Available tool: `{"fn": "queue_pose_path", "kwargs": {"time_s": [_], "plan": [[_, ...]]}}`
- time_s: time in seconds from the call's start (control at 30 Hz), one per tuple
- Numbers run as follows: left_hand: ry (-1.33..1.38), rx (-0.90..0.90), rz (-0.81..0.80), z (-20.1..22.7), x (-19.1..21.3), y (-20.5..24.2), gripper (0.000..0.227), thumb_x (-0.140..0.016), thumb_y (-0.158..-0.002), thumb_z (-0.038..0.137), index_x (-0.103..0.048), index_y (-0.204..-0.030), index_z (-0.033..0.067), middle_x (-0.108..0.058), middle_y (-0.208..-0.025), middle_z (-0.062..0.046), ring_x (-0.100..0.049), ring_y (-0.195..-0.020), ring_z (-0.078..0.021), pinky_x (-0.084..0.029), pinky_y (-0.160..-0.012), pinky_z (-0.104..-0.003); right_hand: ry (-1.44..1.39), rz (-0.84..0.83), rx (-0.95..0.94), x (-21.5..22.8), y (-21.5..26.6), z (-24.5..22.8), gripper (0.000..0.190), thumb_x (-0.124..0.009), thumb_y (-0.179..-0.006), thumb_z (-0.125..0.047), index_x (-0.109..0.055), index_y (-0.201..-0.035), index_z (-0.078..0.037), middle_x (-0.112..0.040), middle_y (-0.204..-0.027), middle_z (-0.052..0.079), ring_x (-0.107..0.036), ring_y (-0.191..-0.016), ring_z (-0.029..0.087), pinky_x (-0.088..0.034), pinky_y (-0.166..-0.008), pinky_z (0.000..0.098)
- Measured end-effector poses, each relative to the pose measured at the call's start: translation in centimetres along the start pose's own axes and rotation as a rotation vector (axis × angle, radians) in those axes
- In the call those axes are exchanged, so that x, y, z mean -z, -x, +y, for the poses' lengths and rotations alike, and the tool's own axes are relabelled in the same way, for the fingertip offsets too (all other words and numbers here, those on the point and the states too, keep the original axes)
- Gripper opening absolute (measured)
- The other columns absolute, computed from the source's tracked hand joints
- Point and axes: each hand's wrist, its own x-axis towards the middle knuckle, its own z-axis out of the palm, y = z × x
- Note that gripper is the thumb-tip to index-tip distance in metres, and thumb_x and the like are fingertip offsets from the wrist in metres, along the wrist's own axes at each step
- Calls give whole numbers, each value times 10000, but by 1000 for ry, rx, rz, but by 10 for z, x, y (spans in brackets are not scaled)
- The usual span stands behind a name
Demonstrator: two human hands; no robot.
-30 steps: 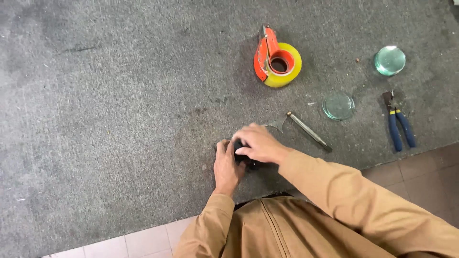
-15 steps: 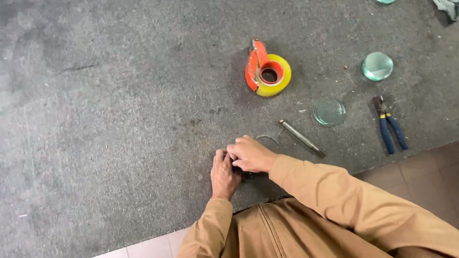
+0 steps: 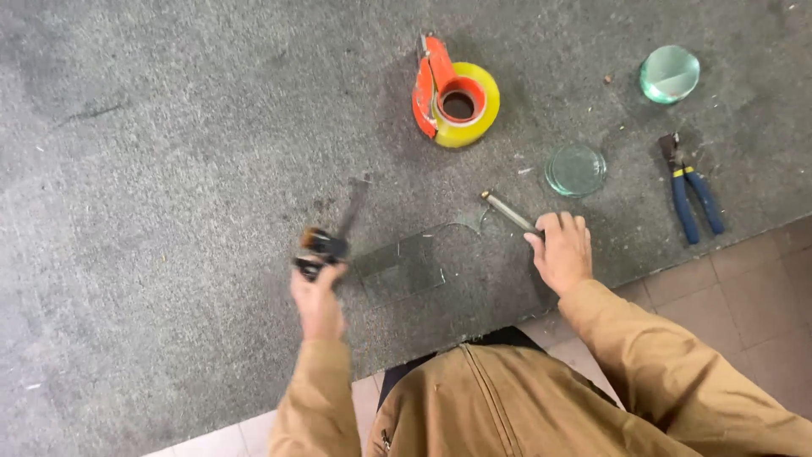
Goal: Using a circular glass cutter and pliers to cut a circular shape out of a glass pane.
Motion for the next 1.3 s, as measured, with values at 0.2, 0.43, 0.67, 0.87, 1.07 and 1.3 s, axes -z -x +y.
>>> {"fn": "queue_pose_path", "kwargs": {"time_s": [0.2,0.43,0.67,0.87,1.07,1.3], "plan": [[-252,-116,280,-22,68,-58,314,-893,-725,71,-644,-868,198,-664,-794,10,-660,-779,-138,-521,-730,-303,-121,-160,43,35,20,-54,243,-555,-1159,-355,-561,-1263,-135,-749,-1028,188,-786,-961,432,-614,-892,576],[-968,-280,527,-91,119,-76,785,-900,-662,354,-620,-1377,190,-655,-1273,-98,-621,-1228,-387,-546,-1009,-620,-256,-225,229,30,79,-141,235,-540,-1126,-431,-604,-1262,-250,-861,-978,52,-854,-864,324,-674,-749,455],[-667,-306,502,-62,103,23,690,-927,-852,233,-573,-1445,226,-553,-1176,-45,-604,-1069,-290,-550,-984,-497,-109,-143,339,23,80,-162,184,-556,-1146,-355,-606,-1261,-220,-792,-938,53,-828,-762,295,-666,-677,436],[-844,-259,91,-98,72,30,343,-860,-856,179,-760,-1177,111,-721,-1042,-144,-735,-969,-382,-616,-848,-492,-462,-104,56,57,88,-159,195,-646,-1130,-336,-661,-1235,-173,-792,-883,147,-806,-855,414,-646,-769,521],[-1086,-200,143,-86,5,19,722,-999,-705,397,-711,-1302,112,-615,-1236,-148,-693,-1175,-422,-619,-928,-595,-636,-165,-206,54,103,-127,223,-672,-1128,-354,-698,-1174,-138,-687,-724,170,-730,-718,395,-561,-743,560],[-1565,-384,-384,-52,-37,-7,928,-1061,-654,488,-625,-1379,106,-494,-1380,-105,-511,-1288,-340,-473,-1053,-468,-684,-160,-243,50,125,-97,163,-749,-1068,-312,-716,-1090,-154,-654,-663,128,-689,-659,324,-568,-719,488]]}}
